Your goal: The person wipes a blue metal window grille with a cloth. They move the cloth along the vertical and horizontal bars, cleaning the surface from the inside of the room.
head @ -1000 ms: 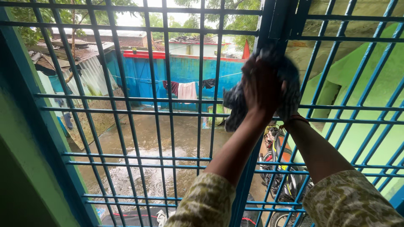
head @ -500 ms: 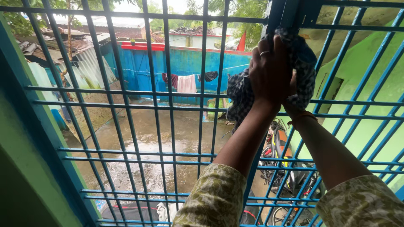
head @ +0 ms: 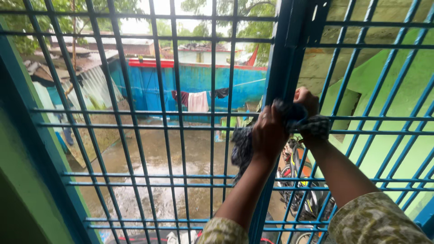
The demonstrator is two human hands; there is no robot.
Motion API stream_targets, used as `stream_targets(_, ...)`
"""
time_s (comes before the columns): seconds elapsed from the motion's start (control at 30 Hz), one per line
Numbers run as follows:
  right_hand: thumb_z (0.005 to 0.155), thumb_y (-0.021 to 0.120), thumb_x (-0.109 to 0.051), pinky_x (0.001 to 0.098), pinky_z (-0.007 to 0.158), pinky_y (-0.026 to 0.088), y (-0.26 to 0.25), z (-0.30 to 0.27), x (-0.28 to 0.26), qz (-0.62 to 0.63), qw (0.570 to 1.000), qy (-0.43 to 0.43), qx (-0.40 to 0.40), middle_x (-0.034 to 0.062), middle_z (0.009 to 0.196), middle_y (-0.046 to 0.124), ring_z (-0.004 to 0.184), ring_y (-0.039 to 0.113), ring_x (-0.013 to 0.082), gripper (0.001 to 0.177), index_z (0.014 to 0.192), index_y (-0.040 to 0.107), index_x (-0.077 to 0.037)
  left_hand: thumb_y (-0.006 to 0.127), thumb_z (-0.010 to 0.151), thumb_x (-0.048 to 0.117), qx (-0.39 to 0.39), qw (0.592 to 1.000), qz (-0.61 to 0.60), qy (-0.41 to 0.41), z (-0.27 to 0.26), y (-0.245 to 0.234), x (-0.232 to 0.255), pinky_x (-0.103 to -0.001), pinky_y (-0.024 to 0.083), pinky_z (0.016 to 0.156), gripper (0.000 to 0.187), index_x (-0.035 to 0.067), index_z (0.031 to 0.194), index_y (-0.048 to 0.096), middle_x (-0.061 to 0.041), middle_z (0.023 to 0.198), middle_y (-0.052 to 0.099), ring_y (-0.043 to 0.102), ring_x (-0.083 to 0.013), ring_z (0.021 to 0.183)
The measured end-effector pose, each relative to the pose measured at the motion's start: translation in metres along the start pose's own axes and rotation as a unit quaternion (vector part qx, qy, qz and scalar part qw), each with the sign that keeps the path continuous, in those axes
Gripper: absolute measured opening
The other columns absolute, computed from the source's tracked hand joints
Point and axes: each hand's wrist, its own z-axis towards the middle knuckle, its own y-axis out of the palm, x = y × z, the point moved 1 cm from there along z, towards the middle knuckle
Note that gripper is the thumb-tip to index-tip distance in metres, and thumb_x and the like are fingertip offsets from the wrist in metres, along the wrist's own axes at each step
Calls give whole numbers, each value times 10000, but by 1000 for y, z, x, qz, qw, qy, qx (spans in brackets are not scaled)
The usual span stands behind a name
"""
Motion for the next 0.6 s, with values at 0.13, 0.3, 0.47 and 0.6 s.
stream_targets(0.13, 787, 794, -561, 388, 802, 586, 5, -1, -8, 8, 997, 75, -8, 176, 895, 759, 890, 763, 327, 597, 983, 689, -6, 662, 994, 115, -48, 999, 6, -6, -13, -6, -2, -367, 596, 659, 156, -5, 1041, 575, -165, 882, 657, 701, -295, 817)
stream_targets(0.3, 762, 802, -572, 385, 795, 589, -6, -4, -17, 18, 1000, 4, -15, 182, 893, 755, 888, 762, 315, 639, 994, 671, 9, 720, 914, 233, -9, 999, 42, 11, 24, 3, -2, -353, 574, 538, 285, 1, 982, 568, -144, 777, 654, 703, -271, 675)
stream_targets(0.47, 778, 797, -543, 387, 783, 592, 4, 3, -17, 16, 999, 27, 39, 181, 882, 753, 872, 762, 315, 603, 993, 670, 6, 729, 798, 423, 41, 990, 132, 10, 92, 19, 8, -320, 558, 465, 522, 0, 1050, 557, -102, 737, 665, 696, -223, 598)
stream_targets(0.6, 791, 793, -520, 389, 773, 594, 7, 5, -13, 7, 998, 21, 52, 180, 873, 751, 860, 761, 314, 574, 993, 669, 3, 644, 959, 223, 90, 979, 185, 15, 124, 26, 12, -309, 545, 443, 482, -99, 1300, 532, -103, 737, 664, 684, -199, 570)
